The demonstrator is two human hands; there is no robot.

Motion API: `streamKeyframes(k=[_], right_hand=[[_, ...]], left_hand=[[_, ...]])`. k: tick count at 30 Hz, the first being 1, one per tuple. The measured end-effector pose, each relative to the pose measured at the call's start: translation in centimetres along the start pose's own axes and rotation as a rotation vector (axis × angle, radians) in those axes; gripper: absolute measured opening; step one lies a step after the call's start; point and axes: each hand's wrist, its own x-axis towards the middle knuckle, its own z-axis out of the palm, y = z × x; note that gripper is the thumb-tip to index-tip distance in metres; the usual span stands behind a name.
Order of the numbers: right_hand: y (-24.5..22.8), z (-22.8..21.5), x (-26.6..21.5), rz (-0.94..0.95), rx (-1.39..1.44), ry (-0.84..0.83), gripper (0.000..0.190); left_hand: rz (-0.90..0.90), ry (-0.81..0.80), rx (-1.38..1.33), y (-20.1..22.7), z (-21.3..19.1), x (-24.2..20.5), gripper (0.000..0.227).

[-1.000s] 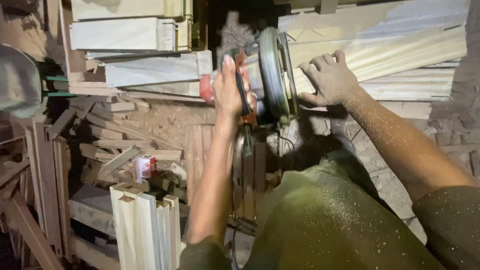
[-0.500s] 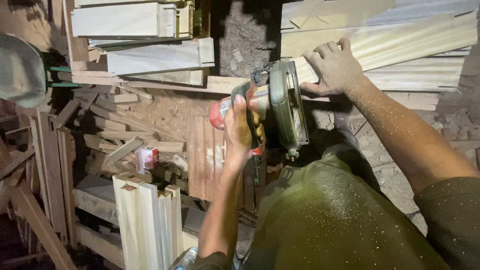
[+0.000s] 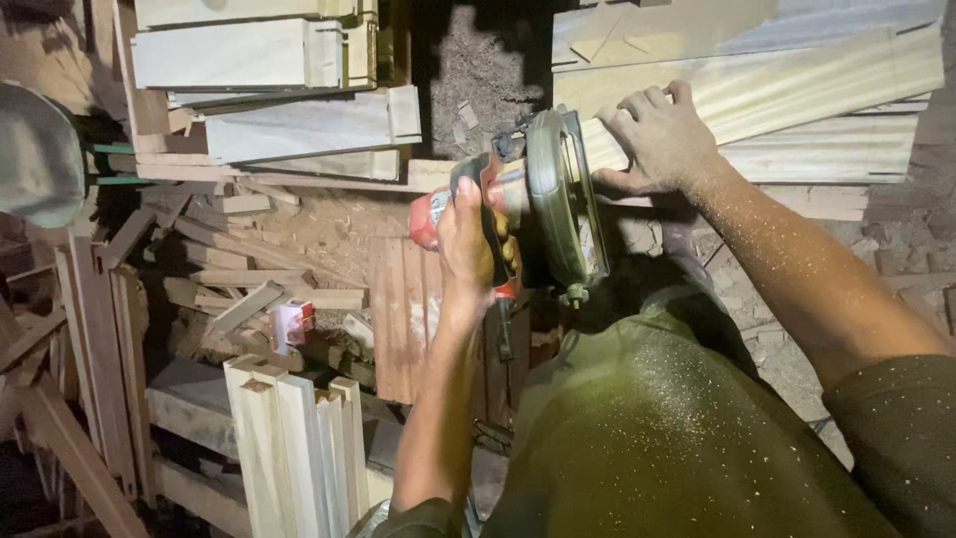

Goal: The person uses a circular saw to cut multiple wooden planks into shorter pieces. They hold each plank with one hand and guide the saw with the other, then stack the cut pieces on a nearby pile.

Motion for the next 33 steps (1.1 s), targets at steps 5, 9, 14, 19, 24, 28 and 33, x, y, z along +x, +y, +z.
streamKeyframes(k=[5, 9, 14, 19, 24, 28, 33], right_hand=[[-0.1, -0.6, -0.3, 0.008, 0.047, -0.001, 0.094], [-0.5, -1.5, -0.4, 0.012, 0.049, 0.021, 0.092], [-0.7, -2.8, -0.5, 0.031, 0.058, -0.012, 0.090], [-0.8, -3.1, -0.7, 0.035, 0.092, 0.003, 0.089], [-0.5, -2.5, -0.3, 0.022, 0.118, 0.008, 0.088], [-0.3, -1.6, -0.3, 0.012, 0.120, -0.051, 0.089], [-0.4, -1.0, -0.2, -0.001, 0.141, 0.027, 0.092]], left_hand=[[-0.092, 0.064, 0.024, 1.2, 0.2, 2.0, 0.054], [-0.119, 0.104, 0.039, 1.8, 0.3, 3.1, 0.051], [-0.055, 0.071, 0.123, 1.4, 0.2, 5.6, 0.055], [-0.090, 0.119, 0.091, 1.0, 0.1, 7.8, 0.052], [-0.107, 0.116, 0.052, 2.3, 0.7, 9.3, 0.054], [-0.020, 0.048, 0.081, 3.5, 0.9, 8.4, 0.053], [0.066, 0.043, 0.066, 4.5, -1.4, 3.7, 0.054]])
